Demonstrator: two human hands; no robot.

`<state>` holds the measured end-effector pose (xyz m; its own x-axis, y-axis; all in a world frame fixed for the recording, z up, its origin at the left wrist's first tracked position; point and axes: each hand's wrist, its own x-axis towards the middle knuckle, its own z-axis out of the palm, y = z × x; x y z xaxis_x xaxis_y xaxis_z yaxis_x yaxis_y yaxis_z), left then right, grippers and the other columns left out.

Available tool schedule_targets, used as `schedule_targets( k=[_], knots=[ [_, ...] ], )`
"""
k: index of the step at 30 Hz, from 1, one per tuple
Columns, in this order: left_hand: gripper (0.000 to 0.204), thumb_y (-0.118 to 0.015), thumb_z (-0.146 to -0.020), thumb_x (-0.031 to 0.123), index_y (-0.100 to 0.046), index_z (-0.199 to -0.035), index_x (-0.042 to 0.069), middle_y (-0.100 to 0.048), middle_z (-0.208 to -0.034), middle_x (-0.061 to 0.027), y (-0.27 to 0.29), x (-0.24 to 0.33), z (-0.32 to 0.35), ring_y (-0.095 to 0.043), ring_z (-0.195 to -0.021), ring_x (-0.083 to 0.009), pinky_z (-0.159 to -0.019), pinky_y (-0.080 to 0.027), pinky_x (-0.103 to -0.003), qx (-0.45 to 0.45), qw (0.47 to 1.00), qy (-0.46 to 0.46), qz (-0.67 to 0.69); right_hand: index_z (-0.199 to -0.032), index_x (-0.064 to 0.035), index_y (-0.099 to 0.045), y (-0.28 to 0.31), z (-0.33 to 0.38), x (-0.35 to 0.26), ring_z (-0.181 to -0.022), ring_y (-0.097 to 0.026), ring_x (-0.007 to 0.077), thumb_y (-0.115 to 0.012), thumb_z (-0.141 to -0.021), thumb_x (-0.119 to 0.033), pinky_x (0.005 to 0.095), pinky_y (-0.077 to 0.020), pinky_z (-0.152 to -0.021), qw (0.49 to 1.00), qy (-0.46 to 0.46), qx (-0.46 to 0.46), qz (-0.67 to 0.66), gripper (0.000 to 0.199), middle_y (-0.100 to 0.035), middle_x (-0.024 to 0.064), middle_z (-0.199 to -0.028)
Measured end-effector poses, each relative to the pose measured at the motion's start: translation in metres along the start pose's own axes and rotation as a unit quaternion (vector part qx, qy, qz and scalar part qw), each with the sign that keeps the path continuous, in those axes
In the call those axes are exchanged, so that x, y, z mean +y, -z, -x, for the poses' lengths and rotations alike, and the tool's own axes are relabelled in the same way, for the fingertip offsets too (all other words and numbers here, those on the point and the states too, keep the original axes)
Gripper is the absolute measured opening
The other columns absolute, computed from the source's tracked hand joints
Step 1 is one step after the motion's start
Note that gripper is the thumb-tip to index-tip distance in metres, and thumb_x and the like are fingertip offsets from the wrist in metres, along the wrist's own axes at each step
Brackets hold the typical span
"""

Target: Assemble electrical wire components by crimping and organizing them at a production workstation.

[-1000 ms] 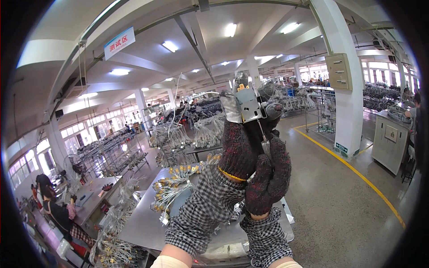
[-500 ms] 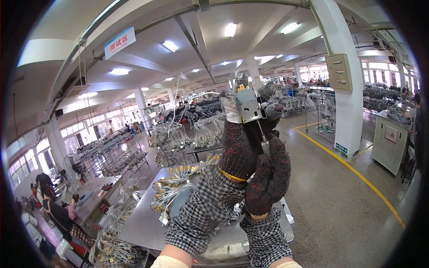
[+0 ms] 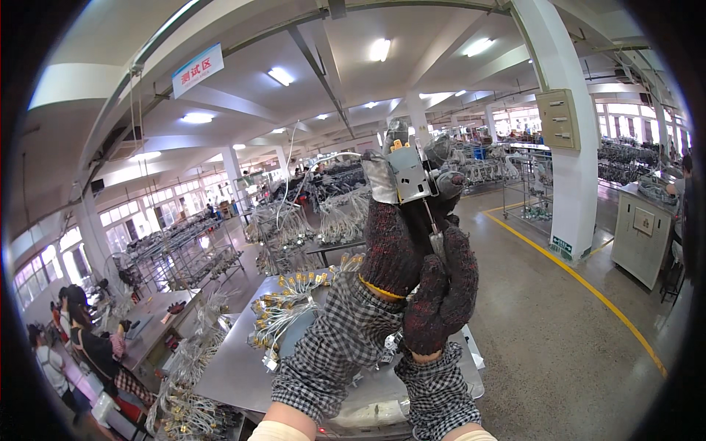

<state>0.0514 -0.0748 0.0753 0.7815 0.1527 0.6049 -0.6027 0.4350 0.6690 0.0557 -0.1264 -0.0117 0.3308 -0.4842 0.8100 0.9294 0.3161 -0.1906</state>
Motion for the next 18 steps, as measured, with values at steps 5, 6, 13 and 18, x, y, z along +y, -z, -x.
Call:
schedule_targets(
  k=[5,6,13,18],
  knots=[
    [0.062,-0.045,-0.091,0.055,-0.044,-0.13,0.006,-0.057,-0.115,-0.0135,0.015,0.003,-0.003,-0.058,-0.097,-0.0254,-0.076,-0.053,-0.04,-0.115,0.99,-0.006,0.085,-0.123,0.0033,-0.052,-0.001,0.003,0.0,-0.116,-0.053,0.0315,-0.053,-0.092,-0.006,0.0434,-0.0409,-0.1,1.0,0.013,-0.019,-0.003,0.032,-0.057,0.0186,-0.124],
    [0.062,-0.045,-0.091,0.055,-0.044,-0.13,0.006,-0.057,-0.115,-0.0135,0.009,0.004,-0.001,-0.058,-0.097,-0.0254,-0.076,-0.053,-0.04,-0.115,0.99,-0.006,0.085,-0.123,0.0033,-0.052,-0.001,0.003,0.0,-0.116,-0.053,0.0315,-0.053,-0.092,-0.006,0.0434,-0.0409,-0.1,1.0,0.013,-0.019,-0.002,0.032,-0.057,0.0186,-0.124],
    [0.072,-0.036,-0.087,0.071,-0.057,-0.115,0.008,-0.069,-0.094,-0.0081,-0.001,0.005,0.003,-0.064,-0.087,-0.0197,-0.068,-0.049,-0.032,-0.013,1.0,-0.02,-0.007,-0.123,0.003,-0.052,-0.002,0.004,-0.001,-0.116,-0.053,0.0315,-0.053,-0.092,-0.006,0.0431,-0.0411,-0.099,1.0,0.001,-0.019,-0.007,0.032,-0.057,0.0188,-0.124],
    [0.072,-0.036,-0.086,0.071,-0.057,-0.114,0.008,-0.068,-0.093,-0.0078,-0.003,0.005,0.002,-0.064,-0.086,-0.0195,-0.068,-0.049,-0.031,-0.018,0.999,-0.033,0.005,-0.123,0.0031,-0.052,-0.003,0.002,-0.001,-0.116,-0.053,0.0316,-0.053,-0.092,-0.007,0.0428,-0.0413,-0.099,1.0,0.0,-0.022,-0.016,0.033,-0.057,0.0189,-0.123]
  ],
)
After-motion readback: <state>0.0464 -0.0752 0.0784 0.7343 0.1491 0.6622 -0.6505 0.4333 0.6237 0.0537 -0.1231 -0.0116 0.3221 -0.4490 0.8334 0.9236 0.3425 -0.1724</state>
